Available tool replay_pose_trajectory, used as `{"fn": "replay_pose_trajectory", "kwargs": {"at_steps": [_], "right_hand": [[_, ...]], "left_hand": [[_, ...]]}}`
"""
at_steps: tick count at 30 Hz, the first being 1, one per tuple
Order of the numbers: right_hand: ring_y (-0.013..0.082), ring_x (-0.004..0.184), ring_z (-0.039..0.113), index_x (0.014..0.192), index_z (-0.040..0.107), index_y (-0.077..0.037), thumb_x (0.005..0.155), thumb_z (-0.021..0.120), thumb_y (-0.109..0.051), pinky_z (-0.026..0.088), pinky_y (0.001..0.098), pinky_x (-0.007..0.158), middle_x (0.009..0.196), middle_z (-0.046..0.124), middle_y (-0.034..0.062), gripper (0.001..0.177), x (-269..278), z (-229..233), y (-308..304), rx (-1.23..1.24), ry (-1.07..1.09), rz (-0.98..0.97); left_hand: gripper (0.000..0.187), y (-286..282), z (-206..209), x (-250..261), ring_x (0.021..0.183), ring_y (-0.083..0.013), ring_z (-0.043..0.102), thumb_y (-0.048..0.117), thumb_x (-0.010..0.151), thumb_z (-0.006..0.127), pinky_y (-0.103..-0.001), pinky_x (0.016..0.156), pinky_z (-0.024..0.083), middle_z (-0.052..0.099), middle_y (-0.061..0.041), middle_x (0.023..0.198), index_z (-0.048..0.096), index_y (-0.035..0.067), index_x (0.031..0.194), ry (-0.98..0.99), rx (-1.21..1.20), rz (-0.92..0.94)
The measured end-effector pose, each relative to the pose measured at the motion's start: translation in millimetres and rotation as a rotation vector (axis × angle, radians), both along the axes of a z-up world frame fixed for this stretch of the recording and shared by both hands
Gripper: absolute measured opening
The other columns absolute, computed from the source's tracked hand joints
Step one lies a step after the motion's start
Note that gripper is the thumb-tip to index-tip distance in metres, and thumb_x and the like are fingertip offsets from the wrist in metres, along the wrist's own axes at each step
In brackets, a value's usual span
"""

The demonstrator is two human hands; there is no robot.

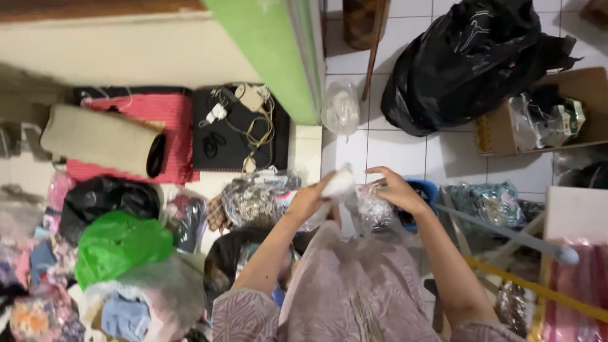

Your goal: The person sorts through various items of clothing, removes them from plastic bags and bubble wrap, and places them into a black plastic bag on the floor.

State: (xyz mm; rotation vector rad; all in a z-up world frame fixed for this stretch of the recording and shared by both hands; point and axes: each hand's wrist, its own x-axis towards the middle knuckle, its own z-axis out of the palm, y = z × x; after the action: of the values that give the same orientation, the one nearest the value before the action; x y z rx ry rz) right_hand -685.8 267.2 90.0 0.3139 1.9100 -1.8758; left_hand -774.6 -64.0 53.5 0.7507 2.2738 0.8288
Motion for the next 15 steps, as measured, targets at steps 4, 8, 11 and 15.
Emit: {"fn": "replay_pose_trajectory", "kwargs": {"at_steps": [4, 8, 11, 15], "right_hand": [[0.0246, 0.093, 0.072, 0.167, 0.050, -0.026, 0.088, 0.079, -0.005, 0.059, 0.0378, 0.080, 0.122, 0.082, 0.0150, 0.087, -39.5, 3.0, 13.3, 0.260, -0.211, -0.127], [0.0336, 0.102, 0.076, 0.164, 0.044, -0.036, 0.080, 0.096, -0.012, 0.058, 0.0430, 0.090, 0.118, 0.080, 0.0197, 0.101, -76.2, -59.3, 13.5, 0.557, -0.094, 0.065], [0.0454, 0.109, 0.075, 0.176, 0.031, -0.039, 0.082, 0.094, -0.009, 0.062, 0.0504, 0.093, 0.129, 0.069, 0.0277, 0.117, -109.9, -139.7, 6.2, 0.817, -0.113, 0.274], [0.0405, 0.103, 0.080, 0.181, 0.016, -0.043, 0.092, 0.084, -0.012, 0.067, 0.0473, 0.085, 0.134, 0.067, 0.0243, 0.117, -153.0, -246.2, 0.0, 1.036, -0.141, 0.448]], "left_hand": [[0.094, 7.1, -4.1, -43.6, 0.123, -0.0566, 0.069, 0.014, 0.100, 0.083, -0.061, 0.100, 0.058, 0.063, -0.026, 0.155, 0.026, 0.025, 0.174, -0.046, 0.115, 0.287], [0.078, 32.8, -14.1, -79.3, 0.131, -0.0553, 0.067, 0.009, 0.101, 0.078, -0.058, 0.106, 0.057, 0.056, -0.024, 0.164, 0.039, 0.024, 0.168, -0.017, 0.203, 0.279], [0.069, 59.8, -30.2, -108.0, 0.138, -0.0526, 0.066, 0.006, 0.100, 0.077, -0.054, 0.109, 0.058, 0.057, -0.023, 0.164, 0.052, 0.023, 0.162, 0.034, 0.205, 0.248], [0.069, 92.1, -59.5, -151.4, 0.142, -0.0472, 0.067, 0.000, 0.096, 0.077, -0.050, 0.114, 0.058, 0.066, -0.020, 0.156, 0.060, 0.019, 0.160, -0.002, 0.259, 0.288]]}}
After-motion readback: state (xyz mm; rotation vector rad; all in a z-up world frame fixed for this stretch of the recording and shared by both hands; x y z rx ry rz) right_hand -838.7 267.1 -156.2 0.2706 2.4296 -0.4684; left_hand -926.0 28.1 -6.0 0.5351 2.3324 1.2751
